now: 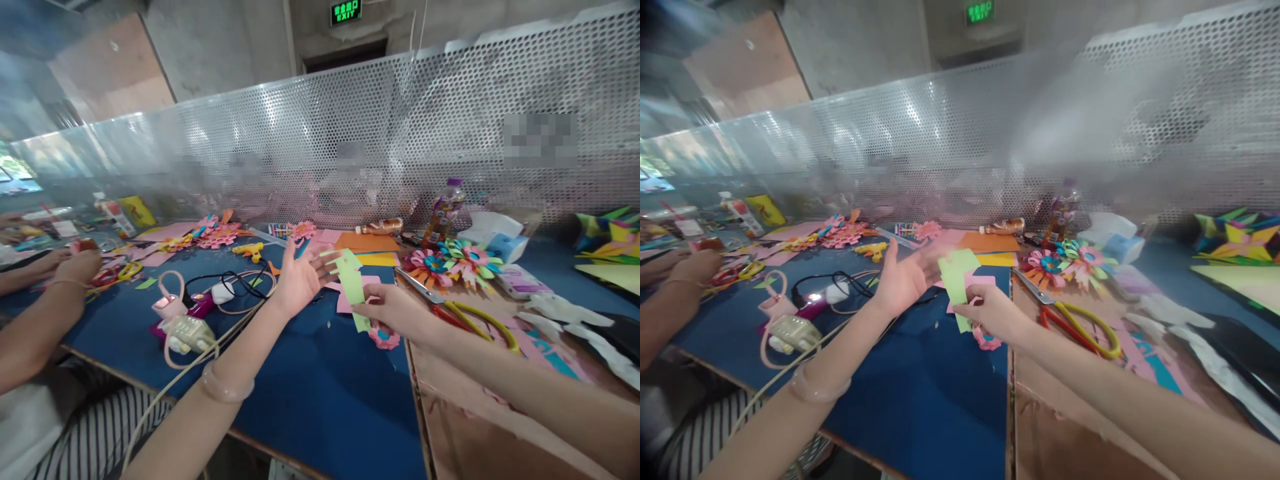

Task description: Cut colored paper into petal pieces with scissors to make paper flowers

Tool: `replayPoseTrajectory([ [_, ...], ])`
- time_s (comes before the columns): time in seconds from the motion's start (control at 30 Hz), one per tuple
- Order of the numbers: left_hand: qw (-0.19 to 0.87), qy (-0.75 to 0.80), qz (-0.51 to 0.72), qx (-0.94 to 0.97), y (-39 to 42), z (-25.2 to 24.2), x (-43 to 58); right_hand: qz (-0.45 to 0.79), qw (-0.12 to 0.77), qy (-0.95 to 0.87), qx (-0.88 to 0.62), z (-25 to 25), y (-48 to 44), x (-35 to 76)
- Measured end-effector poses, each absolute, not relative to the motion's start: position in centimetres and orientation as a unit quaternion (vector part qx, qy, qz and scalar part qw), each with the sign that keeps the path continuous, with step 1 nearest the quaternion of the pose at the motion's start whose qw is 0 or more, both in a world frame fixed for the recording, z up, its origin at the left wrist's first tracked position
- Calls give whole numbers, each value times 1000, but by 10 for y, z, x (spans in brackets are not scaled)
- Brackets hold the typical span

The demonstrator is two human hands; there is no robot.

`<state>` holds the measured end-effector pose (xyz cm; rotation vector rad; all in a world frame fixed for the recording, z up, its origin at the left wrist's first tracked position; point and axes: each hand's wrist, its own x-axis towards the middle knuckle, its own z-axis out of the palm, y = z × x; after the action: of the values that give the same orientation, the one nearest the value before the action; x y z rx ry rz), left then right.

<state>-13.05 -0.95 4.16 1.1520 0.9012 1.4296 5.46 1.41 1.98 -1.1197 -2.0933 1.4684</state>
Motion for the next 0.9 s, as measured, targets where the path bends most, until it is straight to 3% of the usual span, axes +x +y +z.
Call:
replayPoseTrajectory([
  [0.2, 538, 390, 447, 598, -41, 34, -90, 540, 255, -722, -348, 5, -23, 56],
  [0.43, 452, 376, 341, 733, -62, 35, -83, 352, 243, -832, -353, -8, -53, 50],
  [0.7, 431, 398, 276, 761, -58, 32, -86, 394, 226, -823, -340, -19, -51, 51],
  [0.9, 434, 400, 293, 752, -60, 32, -83, 473, 234, -766, -368, -25, -49, 51],
])
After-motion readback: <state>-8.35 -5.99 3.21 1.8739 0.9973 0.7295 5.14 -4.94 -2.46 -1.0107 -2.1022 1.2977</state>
